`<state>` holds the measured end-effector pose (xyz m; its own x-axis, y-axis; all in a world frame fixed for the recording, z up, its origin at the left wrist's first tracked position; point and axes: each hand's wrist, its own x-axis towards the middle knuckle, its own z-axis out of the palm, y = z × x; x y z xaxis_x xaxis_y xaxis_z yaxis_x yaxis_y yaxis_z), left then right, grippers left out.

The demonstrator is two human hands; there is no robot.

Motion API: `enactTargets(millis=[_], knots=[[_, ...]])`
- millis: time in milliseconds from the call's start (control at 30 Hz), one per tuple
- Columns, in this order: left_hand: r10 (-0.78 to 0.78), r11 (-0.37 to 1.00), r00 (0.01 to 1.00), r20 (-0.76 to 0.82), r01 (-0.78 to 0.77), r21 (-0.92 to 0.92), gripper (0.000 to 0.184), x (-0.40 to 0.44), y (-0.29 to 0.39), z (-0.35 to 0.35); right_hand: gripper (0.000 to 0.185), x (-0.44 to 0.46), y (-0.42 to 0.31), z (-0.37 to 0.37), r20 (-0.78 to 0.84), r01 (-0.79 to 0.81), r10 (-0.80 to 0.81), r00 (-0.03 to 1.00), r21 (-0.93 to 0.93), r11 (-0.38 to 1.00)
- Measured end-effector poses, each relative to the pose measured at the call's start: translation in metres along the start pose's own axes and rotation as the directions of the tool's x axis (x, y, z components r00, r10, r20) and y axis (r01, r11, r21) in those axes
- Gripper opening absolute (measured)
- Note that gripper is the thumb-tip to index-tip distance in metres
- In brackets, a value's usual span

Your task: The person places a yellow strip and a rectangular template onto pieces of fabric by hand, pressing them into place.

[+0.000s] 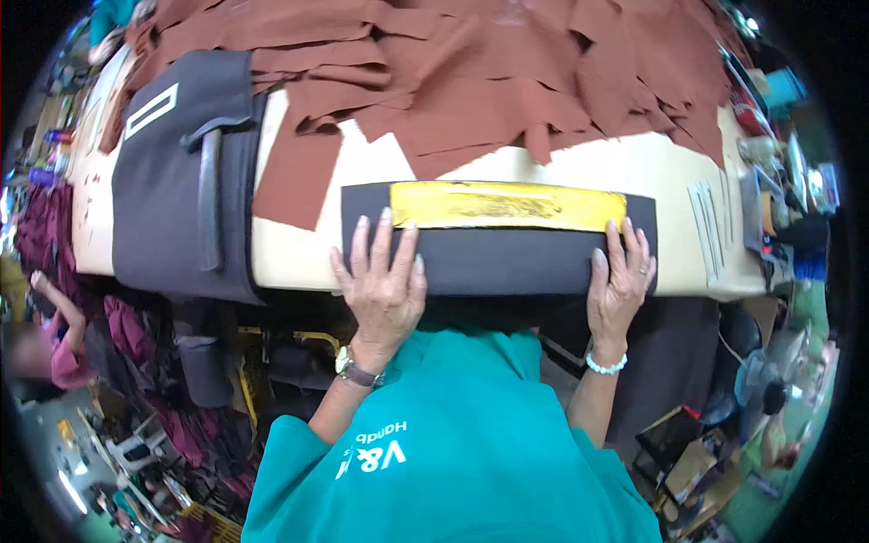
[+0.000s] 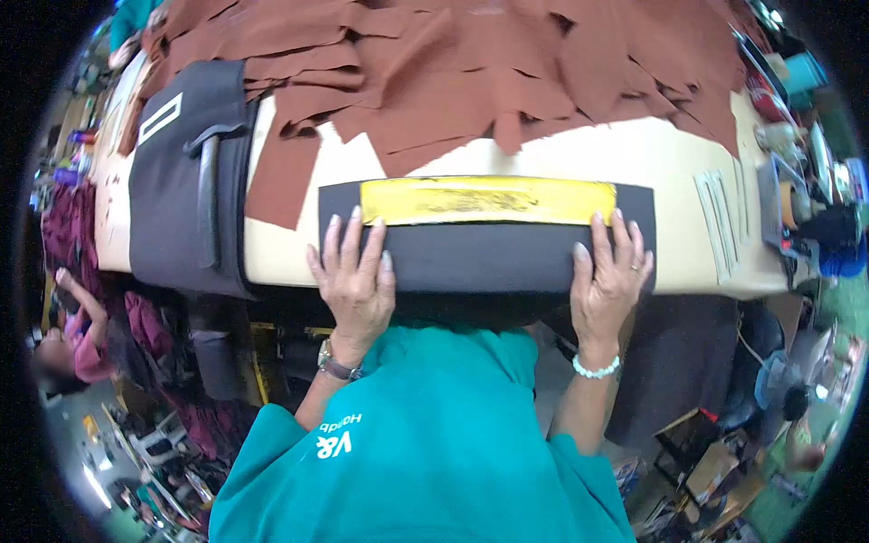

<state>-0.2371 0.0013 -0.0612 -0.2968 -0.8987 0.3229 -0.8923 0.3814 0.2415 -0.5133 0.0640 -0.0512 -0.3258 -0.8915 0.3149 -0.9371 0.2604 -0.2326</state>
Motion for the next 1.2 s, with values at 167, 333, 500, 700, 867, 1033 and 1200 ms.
enactTargets(millis=[167, 333, 500, 700, 867, 1033, 1200], knots=[[-0.017, 0.999, 1.0, 0.004, 0.017, -0.043, 0.043, -0.001, 0.0, 0.002, 0.039, -0.001, 0.001, 0.004, -0.011, 0.001, -0.001, 1.0, -0.005, 1.0], [-0.01, 0.999, 1.0, 0.005, 0.01, -0.049, 0.042, 0.0, 0.0, 0.001, 0.039, -0.001, 0.001, 0.003, -0.013, 0.0, 0.0, 1.0, 0.0, 1.0], [0.015, 1.0, 1.0, 0.006, -0.015, -0.001, 0.042, 0.003, 0.003, -0.003, 0.037, 0.003, -0.003, 0.0, -0.025, 0.028, -0.028, 0.999, 0.005, 1.0], [0.141, 0.99, 0.983, 0.117, -0.142, 0.005, 0.045, 0.021, 0.009, -0.013, 0.034, 0.03, -0.014, -0.015, 0.035, 0.112, -0.107, 0.994, -0.188, 0.976], [0.176, 0.976, 0.981, 0.085, -0.185, 0.117, 0.046, 0.027, 0.026, -0.012, 0.038, 0.037, -0.031, -0.017, 0.107, 0.093, -0.066, 0.992, -0.275, 0.957], [0.172, 0.982, 0.979, 0.109, -0.178, 0.056, 0.048, 0.03, 0.033, -0.01, 0.044, 0.03, -0.035, -0.005, 0.098, 0.081, -0.053, 0.994, -0.31, 0.947], [0.174, 0.985, 0.973, 0.152, -0.172, -0.027, 0.051, 0.028, 0.042, -0.001, 0.051, 0.024, -0.036, -0.004, 0.114, 0.019, 0.014, 0.993, -0.28, 0.96]])
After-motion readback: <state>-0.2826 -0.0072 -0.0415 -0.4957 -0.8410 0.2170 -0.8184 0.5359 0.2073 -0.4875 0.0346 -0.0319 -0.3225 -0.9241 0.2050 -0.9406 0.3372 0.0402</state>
